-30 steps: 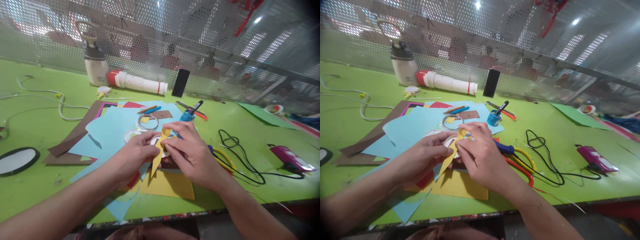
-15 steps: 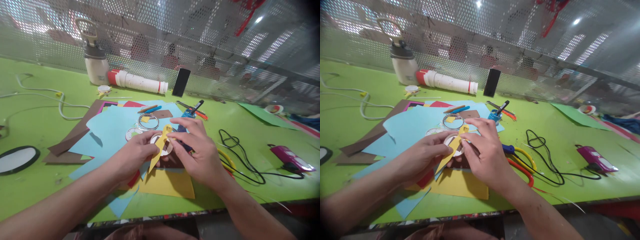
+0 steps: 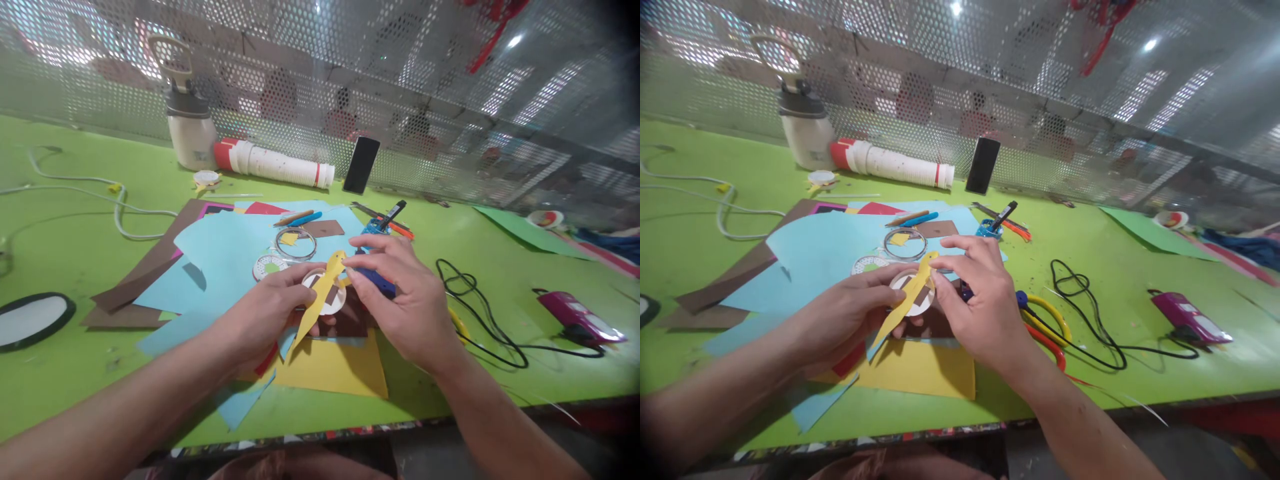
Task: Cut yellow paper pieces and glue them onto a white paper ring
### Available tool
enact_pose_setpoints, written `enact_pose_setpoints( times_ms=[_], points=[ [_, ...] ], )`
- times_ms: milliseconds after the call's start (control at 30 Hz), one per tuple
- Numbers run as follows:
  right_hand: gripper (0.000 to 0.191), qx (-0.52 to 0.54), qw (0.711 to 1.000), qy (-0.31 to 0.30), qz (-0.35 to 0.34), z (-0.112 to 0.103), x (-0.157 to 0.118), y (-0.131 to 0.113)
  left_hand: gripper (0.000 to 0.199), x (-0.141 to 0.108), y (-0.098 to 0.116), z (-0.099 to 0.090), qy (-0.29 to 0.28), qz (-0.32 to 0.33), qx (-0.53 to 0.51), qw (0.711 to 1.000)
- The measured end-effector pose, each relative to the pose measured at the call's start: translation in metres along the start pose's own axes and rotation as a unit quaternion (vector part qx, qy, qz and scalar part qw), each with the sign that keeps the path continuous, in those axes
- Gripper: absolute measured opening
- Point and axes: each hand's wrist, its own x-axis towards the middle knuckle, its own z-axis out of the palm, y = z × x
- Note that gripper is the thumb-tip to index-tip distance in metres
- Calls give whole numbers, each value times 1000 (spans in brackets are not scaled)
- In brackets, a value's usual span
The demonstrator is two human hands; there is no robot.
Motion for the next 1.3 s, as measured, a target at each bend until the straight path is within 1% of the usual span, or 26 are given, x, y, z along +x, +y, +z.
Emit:
enact_pose_setpoints(
  times_ms=[167,300,367,433,700,833,1000,1167,1300],
  points=[
    [12,-26,999,-22,-17,1,-2,-3,43,2,-2,-1,8,-10,5,1000],
    [14,-88,993,-74,-30,5,-4,-9,45,1,-6,1,6,-2,0,1000],
    [15,-116,987,-106,-23,7,-5,-11,45,0,-6,2,3,8,0,1000],
    [15,-136,983,-125,-14,8,-4,-12,45,-1,-6,4,-1,10,-1,1000],
    [12,-163,973,-160,18,12,-5,-12,53,0,-7,4,5,7,25,1000],
    [10,-152,975,-161,29,12,-6,-13,54,2,-8,3,11,2,31,999],
    [3,-127,982,-140,9,13,-6,-12,57,1,-6,4,20,-13,21,1000],
    [10,-92,988,-124,-3,15,-6,-11,55,-1,-4,5,22,-10,15,1000],
    [15,-69,991,-111,-16,16,-6,-10,55,0,-3,4,27,-26,12,999]
  ],
)
